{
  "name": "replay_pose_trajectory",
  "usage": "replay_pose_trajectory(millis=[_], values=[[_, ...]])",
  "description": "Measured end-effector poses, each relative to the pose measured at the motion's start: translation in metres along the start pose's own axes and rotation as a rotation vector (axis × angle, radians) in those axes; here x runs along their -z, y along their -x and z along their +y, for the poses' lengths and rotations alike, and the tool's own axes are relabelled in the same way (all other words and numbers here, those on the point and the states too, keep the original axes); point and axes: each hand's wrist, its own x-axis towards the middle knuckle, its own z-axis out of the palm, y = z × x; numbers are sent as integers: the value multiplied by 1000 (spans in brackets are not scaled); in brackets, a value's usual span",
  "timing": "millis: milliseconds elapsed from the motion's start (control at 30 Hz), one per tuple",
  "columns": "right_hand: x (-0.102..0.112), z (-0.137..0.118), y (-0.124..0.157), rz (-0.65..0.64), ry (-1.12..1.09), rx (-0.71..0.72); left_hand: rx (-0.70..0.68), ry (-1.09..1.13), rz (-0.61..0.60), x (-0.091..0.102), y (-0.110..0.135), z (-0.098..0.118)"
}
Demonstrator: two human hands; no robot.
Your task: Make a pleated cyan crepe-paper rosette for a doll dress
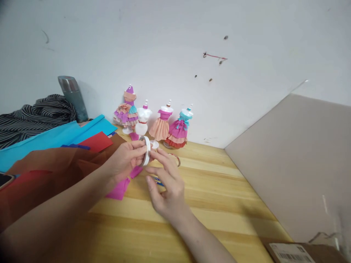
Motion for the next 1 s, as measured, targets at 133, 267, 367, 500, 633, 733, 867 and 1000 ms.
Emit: replay_pose_trajectory(millis=[133,267,367,500,633,733,867,1000], values=[[11,5,-6,160,3,-76,-79,-236,-70,-5,4,-1],[17,9,-9,118,5,-135,-215,-594,-101,-9,11,-3],[18,8,-10,19,-12,-249,-384,-1018,-93,-9,15,-5],[13,11,-10,-41,-123,-456,-556,-1454,-149,-6,18,-8],[4,21,-8,-95,-348,-712,-621,-1632,-235,-4,18,-8],[0,26,-7,-105,-441,-798,-625,-1668,-279,-4,18,-8],[-1,28,-8,-151,-498,-844,-660,-1669,-278,-1,14,-11],[-1,29,-9,-237,-523,-853,-674,-1605,-232,3,10,-15]])
